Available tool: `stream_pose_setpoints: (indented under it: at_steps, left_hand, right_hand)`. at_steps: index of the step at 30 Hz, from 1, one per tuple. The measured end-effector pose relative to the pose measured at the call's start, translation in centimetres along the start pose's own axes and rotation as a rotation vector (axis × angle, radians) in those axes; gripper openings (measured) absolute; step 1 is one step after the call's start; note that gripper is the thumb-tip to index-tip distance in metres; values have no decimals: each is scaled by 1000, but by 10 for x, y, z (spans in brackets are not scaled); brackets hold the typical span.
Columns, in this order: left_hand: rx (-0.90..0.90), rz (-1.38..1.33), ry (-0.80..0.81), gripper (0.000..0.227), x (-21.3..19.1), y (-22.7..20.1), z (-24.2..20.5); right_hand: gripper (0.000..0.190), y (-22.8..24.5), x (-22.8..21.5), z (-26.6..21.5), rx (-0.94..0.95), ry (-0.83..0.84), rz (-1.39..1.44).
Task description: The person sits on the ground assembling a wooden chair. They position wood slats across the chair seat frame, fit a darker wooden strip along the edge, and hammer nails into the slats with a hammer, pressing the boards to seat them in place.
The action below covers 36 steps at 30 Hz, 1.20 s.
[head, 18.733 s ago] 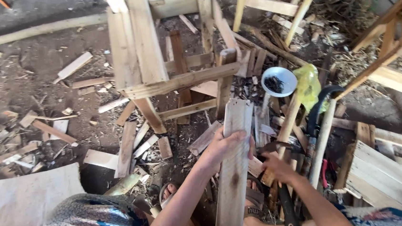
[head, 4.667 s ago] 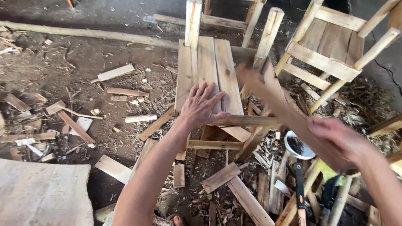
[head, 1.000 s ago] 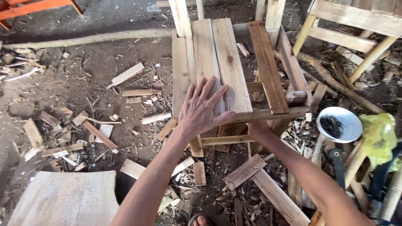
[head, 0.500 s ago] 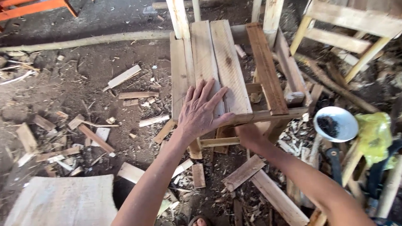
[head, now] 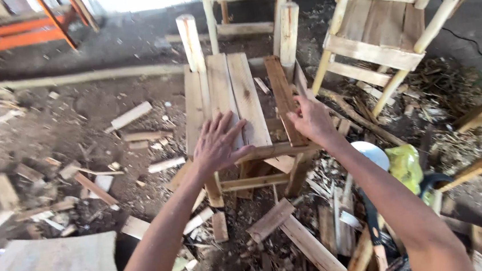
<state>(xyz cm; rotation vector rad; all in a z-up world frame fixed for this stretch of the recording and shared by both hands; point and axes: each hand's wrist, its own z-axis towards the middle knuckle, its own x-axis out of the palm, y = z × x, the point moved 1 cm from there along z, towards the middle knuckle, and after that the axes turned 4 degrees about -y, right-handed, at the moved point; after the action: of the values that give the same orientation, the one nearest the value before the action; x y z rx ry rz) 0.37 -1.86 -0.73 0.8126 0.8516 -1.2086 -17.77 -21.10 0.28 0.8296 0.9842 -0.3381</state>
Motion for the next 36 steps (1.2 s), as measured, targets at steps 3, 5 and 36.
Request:
stream_pose_setpoints:
  at_steps: [3, 5, 36]
  left_hand:
    - [-55, -99, 107, 76, -15, -4, 0]
    - [-67, -99, 119, 77, -18, -4, 1]
    - [-95, -117, 154, 75, -16, -5, 0]
  right_hand:
    - [53, 16, -7, 9, 81, -10, -39]
    - [46, -15, 22, 35, 149, 54, -28]
    - [32, -99, -10, 14, 461, 126, 834]
